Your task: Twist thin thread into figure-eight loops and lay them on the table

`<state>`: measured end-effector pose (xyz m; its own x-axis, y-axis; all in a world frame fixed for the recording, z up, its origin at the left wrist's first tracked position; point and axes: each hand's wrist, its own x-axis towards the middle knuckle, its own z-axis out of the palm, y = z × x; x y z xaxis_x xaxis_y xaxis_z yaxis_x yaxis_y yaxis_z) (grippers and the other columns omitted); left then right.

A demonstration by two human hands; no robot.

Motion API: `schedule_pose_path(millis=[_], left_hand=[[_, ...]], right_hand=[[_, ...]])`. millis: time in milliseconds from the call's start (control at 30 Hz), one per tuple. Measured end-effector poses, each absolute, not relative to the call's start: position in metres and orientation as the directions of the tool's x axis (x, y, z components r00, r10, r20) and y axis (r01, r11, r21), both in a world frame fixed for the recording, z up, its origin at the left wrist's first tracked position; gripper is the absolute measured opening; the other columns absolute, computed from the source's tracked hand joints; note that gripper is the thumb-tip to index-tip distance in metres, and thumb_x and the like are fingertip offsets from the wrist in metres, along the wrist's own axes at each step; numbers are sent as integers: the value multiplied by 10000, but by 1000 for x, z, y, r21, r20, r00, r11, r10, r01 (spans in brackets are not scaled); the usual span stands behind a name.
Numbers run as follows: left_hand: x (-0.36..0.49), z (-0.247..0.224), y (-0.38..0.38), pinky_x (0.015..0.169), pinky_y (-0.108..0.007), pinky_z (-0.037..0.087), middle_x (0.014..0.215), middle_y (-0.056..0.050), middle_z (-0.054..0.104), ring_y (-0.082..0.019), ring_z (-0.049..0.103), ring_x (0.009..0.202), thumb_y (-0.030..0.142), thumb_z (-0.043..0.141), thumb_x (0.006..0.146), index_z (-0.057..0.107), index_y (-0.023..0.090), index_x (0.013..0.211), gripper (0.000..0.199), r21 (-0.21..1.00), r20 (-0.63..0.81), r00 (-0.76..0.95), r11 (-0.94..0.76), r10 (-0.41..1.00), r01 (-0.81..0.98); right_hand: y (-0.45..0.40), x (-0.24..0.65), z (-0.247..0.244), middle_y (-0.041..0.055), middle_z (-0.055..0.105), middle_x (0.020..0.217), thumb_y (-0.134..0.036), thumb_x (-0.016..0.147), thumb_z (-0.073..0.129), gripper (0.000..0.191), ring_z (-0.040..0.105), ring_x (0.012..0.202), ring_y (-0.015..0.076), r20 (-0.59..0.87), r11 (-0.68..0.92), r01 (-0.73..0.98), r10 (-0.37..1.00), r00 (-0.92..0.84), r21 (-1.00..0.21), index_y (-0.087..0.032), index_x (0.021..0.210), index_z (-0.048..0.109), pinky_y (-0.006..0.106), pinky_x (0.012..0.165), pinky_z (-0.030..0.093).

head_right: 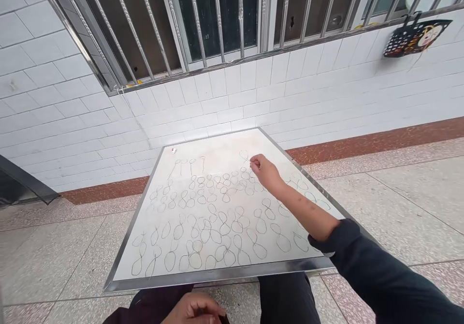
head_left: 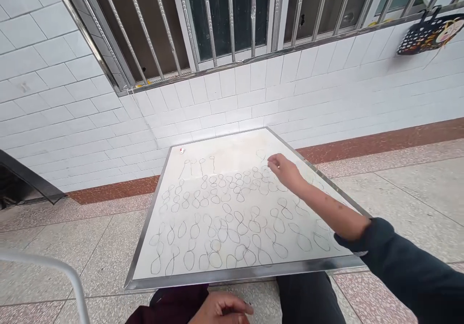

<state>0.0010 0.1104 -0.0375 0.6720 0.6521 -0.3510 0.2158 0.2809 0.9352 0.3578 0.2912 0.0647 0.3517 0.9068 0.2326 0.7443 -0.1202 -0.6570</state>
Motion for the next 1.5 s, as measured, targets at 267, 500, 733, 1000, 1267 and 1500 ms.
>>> schedule_pose_path(millis=[267, 500, 733, 1000, 1267, 1500], left_hand=[[15, 95, 128, 732, -279, 470, 931, -79, 711, -178, 613, 872, 368, 726, 784, 731, 206, 1032, 296, 977, -49, 106, 70, 993, -203], [18, 104, 71, 908, -296, 429, 1010, -54, 694, -160, 583, 1004, 273, 749, 777, 672, 231, 1153, 386, 923, 34, 62, -7, 998, -384], [13, 111, 44, 866, -272, 450, 905, -27, 680, -132, 595, 900, 213, 769, 744, 658, 219, 1147, 418, 868, 56, -29, -63, 998, -493], [16, 111, 31, 674, -227, 462, 833, -12, 654, -109, 566, 740, 215, 785, 718, 667, 200, 1118, 417, 856, 55, -93, -95, 994, -509], [18, 103, 33, 669, -230, 451, 793, 7, 605, -91, 534, 693, 223, 763, 748, 666, 194, 1117, 383, 853, 14, -98, -63, 995, -518], [20, 102, 32, 620, -209, 419, 776, 10, 599, -77, 492, 650, 234, 777, 731, 670, 188, 1116, 402, 866, -27, -97, -25, 995, -499]], right_hand=[[144, 212, 103, 17, 653, 834, -258, 901, 518, 96, 580, 673, 142, 532, 419, 494, 840, 107, -762, -228, 942, 599, 270, 609, 468], [76, 173, 111, 18, 641, 812, -156, 913, 518, 88, 581, 708, 141, 649, 565, 535, 759, -39, -629, -211, 903, 587, 267, 624, 457], [47, 156, 111, 28, 637, 799, -178, 928, 505, 115, 592, 728, 160, 643, 614, 506, 752, -142, -606, -229, 950, 605, 286, 623, 474], [37, 158, 107, 31, 646, 818, -177, 927, 505, 116, 596, 742, 168, 639, 626, 501, 749, -173, -598, -241, 948, 600, 301, 632, 476], [37, 157, 99, 36, 651, 843, -139, 925, 506, 144, 598, 753, 170, 662, 635, 501, 733, -153, -588, -240, 988, 588, 294, 611, 472], [41, 159, 96, 38, 656, 845, -145, 935, 497, 151, 600, 778, 184, 674, 632, 516, 727, -135, -578, -252, 987, 589, 321, 635, 487]])
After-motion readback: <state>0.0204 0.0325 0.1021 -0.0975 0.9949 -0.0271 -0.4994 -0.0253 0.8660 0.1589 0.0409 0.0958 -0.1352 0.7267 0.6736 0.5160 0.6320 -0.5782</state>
